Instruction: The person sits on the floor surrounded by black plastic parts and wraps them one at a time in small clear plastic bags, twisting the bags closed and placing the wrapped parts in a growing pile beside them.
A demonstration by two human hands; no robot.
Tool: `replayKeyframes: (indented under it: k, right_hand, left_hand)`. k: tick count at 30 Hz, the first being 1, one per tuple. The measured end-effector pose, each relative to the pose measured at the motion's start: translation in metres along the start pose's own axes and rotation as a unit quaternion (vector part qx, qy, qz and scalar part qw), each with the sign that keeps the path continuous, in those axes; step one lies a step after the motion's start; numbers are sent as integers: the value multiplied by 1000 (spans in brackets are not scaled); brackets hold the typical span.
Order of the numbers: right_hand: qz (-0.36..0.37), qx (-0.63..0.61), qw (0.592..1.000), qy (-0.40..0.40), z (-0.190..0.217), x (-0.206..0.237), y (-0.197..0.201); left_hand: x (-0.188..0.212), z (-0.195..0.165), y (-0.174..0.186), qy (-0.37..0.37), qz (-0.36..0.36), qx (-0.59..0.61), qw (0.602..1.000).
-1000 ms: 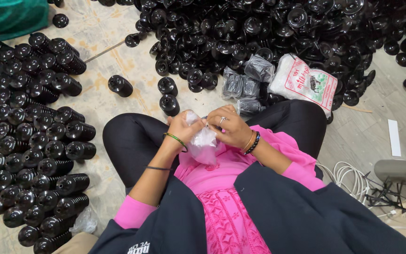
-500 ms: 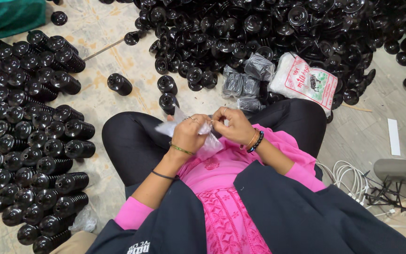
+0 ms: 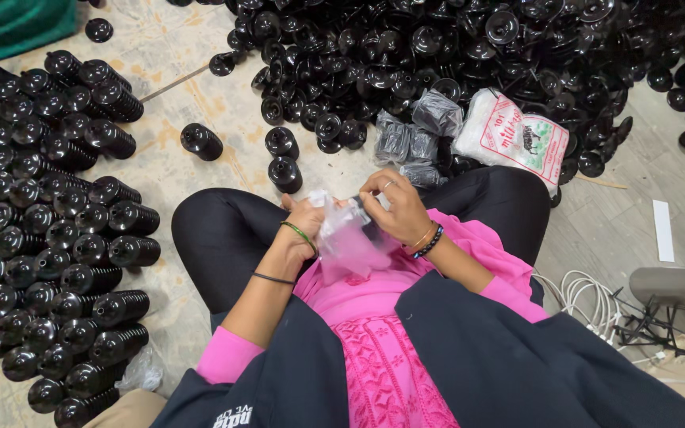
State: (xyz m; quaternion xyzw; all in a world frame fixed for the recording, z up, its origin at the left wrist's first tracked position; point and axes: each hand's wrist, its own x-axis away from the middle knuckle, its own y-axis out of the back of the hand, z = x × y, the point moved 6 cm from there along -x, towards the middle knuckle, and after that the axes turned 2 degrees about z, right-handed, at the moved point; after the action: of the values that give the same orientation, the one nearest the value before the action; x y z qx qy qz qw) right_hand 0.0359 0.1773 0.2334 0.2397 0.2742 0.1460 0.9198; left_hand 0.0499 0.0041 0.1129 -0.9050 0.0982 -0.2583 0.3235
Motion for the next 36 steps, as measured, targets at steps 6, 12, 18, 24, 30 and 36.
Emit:
replayKeyframes:
  k: [6,12,18,24,30,36]
  right_hand:
    - [32,41,998,34,13,3,-5]
    - [-67,96,992,54,-3,4,1]
    - [-101,202,974,28,-40,8,19]
    - [-148,372,916,-35,-86,-23,130]
    - [51,260,962,-67,-131,-104,1]
    - [281,234,925,106,-123,-177,-214]
  left_hand:
    - [1,-4,-5,-47,-51,-25,997]
    - [17,-29,-7,-244,-187,-333,891]
    - [0,-17,16,-231,-188,-490,819]
    - [-7,-69,92,-141,-240,-653,704]
    - [-53,-116,152,100,-267,-666,689]
    - [-95,-91,182,80,-273,-653,702]
